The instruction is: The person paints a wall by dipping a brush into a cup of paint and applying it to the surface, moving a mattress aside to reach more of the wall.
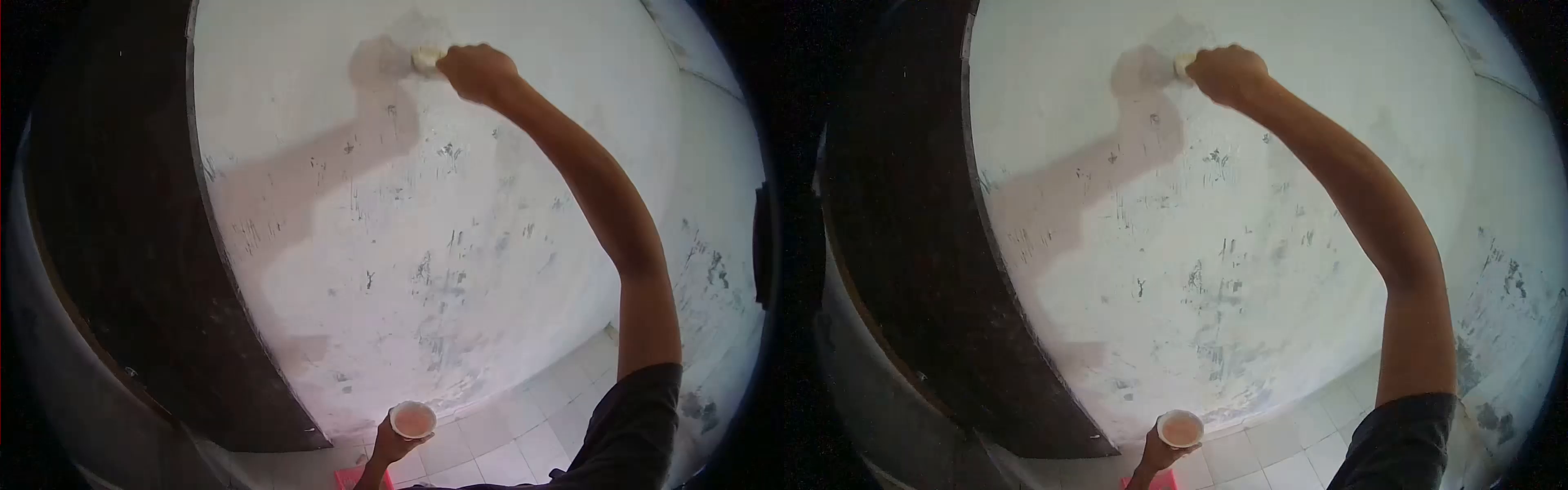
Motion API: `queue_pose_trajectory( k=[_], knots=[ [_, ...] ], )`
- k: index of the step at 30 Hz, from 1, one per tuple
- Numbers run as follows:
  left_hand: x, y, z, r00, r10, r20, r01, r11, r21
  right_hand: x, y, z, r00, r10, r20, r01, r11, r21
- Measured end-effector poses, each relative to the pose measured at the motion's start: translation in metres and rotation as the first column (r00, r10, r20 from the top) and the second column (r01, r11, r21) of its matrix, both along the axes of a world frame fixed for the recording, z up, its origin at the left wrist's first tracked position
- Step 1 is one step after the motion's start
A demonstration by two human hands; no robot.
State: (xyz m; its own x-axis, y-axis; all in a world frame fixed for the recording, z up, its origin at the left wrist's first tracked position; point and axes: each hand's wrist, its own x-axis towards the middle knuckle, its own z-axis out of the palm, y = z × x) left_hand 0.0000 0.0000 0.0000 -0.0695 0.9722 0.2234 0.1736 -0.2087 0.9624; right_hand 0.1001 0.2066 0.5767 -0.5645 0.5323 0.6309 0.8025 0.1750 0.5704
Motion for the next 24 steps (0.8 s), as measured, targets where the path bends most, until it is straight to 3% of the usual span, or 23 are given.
queue_pose_trajectory(
  k=[2, 3, 8, 11, 12, 13, 14, 15, 16, 17, 19, 20, 22, 24],
  knots=[
    [0.006, 0.0, -0.002, 0.997, -0.025, 0.072, 0.021, 0.998, 0.059, 0.01, 0.006, -0.019, 0.99, 0.027, 0.14, -0.024, 0.999, -0.028],
    [-0.009, -0.001, 0.0, 0.999, -0.025, 0.035, 0.023, 0.997, 0.068, 0.015, -0.012, -0.024, 0.993, -0.046, 0.112, 0.062, 0.987, -0.147],
    [0.005, -0.006, 0.009, 0.999, -0.02, 0.032, 0.018, 0.998, 0.052, 0.036, -0.032, -0.044, 0.992, -0.051, 0.114, 0.075, 0.973, -0.216],
    [0.001, 0.009, -0.017, 0.955, -0.089, 0.282, 0.106, 0.993, -0.045, 0.047, -0.036, -0.078, 0.99, -0.055, 0.132, 0.093, 0.947, -0.308],
    [-0.003, 0.013, -0.007, 0.957, -0.055, 0.285, 0.073, 0.996, -0.052, 0.048, -0.045, -0.092, 0.993, -0.001, 0.117, 0.047, 0.92, -0.39],
    [-0.007, 0.01, 0.007, 0.983, 0.024, 0.184, -0.027, 1.0, 0.014, 0.051, -0.054, -0.11, 0.994, 0.05, 0.099, 0.003, 0.878, -0.478],
    [-0.011, 0.021, -0.01, 0.961, 0.01, 0.278, -0.009, 1.0, -0.003, 0.056, -0.056, -0.134, 0.988, 0.084, 0.129, -0.001, 0.843, -0.538],
    [-0.016, 0.023, -0.005, 0.935, 0.001, 0.355, 0.004, 1.0, -0.012, 0.065, -0.058, -0.157, 0.964, 0.263, 0.047, -0.19, 0.797, -0.574],
    [-0.019, 0.022, 0.002, 0.944, 0.036, 0.328, -0.043, 0.999, 0.013, 0.068, -0.06, -0.181, 0.905, 0.421, -0.058, -0.37, 0.714, -0.594],
    [-0.024, 0.019, 0.009, 0.956, 0.062, 0.285, -0.078, 0.996, 0.047, 0.066, -0.064, -0.204, 0.901, 0.429, -0.069, -0.369, 0.673, -0.641],
    [-0.03, 0.014, 0.015, 0.949, 0.128, 0.289, -0.161, 0.983, 0.091, 0.069, -0.069, -0.241, 0.856, 0.418, -0.305, -0.475, 0.4, -0.784],
    [-0.03, 0.008, 0.026, 0.947, 0.139, 0.288, -0.159, 0.986, 0.047, 0.073, -0.06, -0.257, 0.843, 0.43, -0.322, -0.472, 0.306, -0.827],
    [-0.034, 0.004, 0.031, 0.969, 0.236, 0.067, -0.244, 0.954, 0.174, 0.07, -0.063, -0.283, 0.847, 0.421, -0.323, -0.438, 0.211, -0.874],
    [-0.033, 0.002, 0.03, 0.965, 0.254, 0.068, -0.263, 0.948, 0.181, 0.068, -0.065, -0.302, 0.827, 0.396, -0.399, -0.462, 0.073, -0.884]
  ],
)
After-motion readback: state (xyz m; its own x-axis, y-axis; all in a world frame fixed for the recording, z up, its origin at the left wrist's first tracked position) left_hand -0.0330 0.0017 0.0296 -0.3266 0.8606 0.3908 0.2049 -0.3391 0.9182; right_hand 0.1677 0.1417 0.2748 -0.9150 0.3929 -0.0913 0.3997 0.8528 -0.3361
